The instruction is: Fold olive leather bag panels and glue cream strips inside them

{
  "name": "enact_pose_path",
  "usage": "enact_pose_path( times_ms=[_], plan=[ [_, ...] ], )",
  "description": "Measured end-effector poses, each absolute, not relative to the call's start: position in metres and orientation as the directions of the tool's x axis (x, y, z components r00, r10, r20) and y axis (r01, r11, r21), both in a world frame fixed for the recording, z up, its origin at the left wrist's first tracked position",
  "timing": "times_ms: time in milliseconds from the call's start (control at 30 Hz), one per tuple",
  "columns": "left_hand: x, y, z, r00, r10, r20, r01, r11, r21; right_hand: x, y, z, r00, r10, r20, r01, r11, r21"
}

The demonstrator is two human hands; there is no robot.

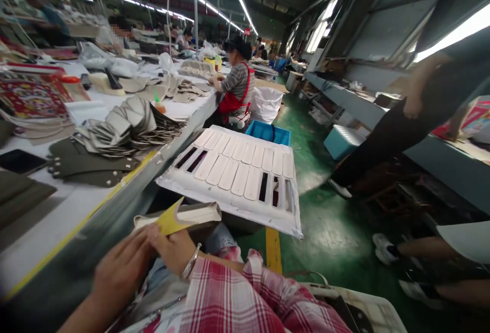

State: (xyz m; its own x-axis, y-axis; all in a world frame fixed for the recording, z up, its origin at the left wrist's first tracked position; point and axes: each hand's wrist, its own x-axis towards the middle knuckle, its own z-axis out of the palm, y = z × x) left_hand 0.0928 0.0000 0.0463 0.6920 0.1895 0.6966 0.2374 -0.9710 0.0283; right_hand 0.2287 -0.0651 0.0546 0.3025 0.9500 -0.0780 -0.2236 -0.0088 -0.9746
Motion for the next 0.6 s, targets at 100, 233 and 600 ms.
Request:
enact_pose_path(
  times_ms=[100,233,600],
  plan=[
    [0.152,-0.009,0.055,0.756,0.088,0.649,0.041,-0.995,0.087,0.268,-0.070,0.065,0.576,0.806,-0.138,-0.359,0.098,-0.928],
    [0.203,0.032,0.054,0.925,0.243,0.293,0.059,-0.852,0.520,0.363,-0.095,0.072,0.581,0.769,-0.266,-0.384,-0.030,-0.923],
    [0.304,0.112,-0.008,0.874,-0.319,-0.367,0.294,-0.253,0.922,0.461,-0.066,0.027,-0.085,0.573,-0.815,0.378,-0.738,-0.559]
  ],
)
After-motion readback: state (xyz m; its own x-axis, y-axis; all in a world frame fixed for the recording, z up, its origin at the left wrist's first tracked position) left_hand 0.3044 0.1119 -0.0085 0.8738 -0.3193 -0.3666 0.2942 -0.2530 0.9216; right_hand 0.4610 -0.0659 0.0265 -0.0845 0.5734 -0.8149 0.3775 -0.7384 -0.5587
